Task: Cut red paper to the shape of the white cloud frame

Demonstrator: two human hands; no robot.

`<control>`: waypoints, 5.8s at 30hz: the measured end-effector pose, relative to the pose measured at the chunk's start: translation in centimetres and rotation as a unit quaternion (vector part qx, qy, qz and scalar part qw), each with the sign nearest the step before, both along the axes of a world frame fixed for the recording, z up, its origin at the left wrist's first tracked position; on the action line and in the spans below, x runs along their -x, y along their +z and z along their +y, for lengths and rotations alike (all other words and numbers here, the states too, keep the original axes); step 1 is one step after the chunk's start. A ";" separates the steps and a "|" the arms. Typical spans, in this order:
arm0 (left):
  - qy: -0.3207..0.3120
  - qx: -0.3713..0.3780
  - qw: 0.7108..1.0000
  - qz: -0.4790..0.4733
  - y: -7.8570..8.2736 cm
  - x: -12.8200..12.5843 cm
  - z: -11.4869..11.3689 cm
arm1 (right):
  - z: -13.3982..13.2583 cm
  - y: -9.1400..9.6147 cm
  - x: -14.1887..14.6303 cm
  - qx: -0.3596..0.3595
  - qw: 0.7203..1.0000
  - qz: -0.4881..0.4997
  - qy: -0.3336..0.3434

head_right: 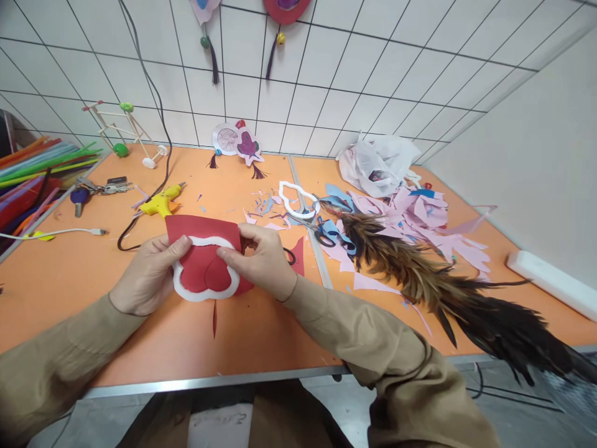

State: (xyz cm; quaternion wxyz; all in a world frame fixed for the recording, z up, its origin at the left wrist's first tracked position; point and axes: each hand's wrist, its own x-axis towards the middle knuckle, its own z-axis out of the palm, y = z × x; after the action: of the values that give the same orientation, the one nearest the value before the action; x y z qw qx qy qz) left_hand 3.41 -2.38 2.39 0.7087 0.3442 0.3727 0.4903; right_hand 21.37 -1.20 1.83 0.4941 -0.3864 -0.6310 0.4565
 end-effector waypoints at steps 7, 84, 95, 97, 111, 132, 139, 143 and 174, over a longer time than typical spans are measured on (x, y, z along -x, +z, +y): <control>-0.040 -0.008 0.999 -0.035 -0.8 0.4 0.4 | 0.0 0.4 0.2 0.071 0.997 0.035 -0.012; -0.035 0.018 0.997 0.065 -0.9 0.8 0.5 | 0.6 -1.1 -8.5 -0.037 0.912 -0.408 0.004; 0.044 -0.010 0.996 0.074 -0.6 0.9 0.7 | -0.9 0.9 -9.4 0.143 0.955 -0.120 0.228; 0.065 -0.025 0.995 0.073 -0.6 1.0 0.8 | -0.8 0.7 -9.3 0.152 0.951 -0.165 0.212; 0.095 -0.057 0.988 0.109 -1.0 1.2 0.8 | -0.2 1.0 -8.1 0.171 0.924 -0.239 0.243; -0.048 -0.003 0.995 0.092 -1.0 0.4 0.1 | 0.1 0.0 -6.9 0.132 0.943 -0.158 0.262; -0.055 -0.003 0.994 0.098 -1.3 0.6 0.0 | 0.5 0.5 -7.6 0.140 0.942 -0.158 0.259; -0.056 -0.006 0.993 0.108 -1.4 0.8 0.1 | 0.7 0.9 -8.0 0.112 0.942 -0.187 0.254; -0.116 -0.013 0.988 0.101 -1.5 0.9 0.3 | 1.1 3.3 -9.0 -0.056 0.902 -0.329 0.275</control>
State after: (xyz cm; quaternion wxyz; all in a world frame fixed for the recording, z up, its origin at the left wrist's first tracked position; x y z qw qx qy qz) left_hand 2.47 -2.06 0.87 0.7147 0.4422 0.3937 0.3724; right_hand 30.38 -0.12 5.18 0.1342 -0.2974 -0.8632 0.3854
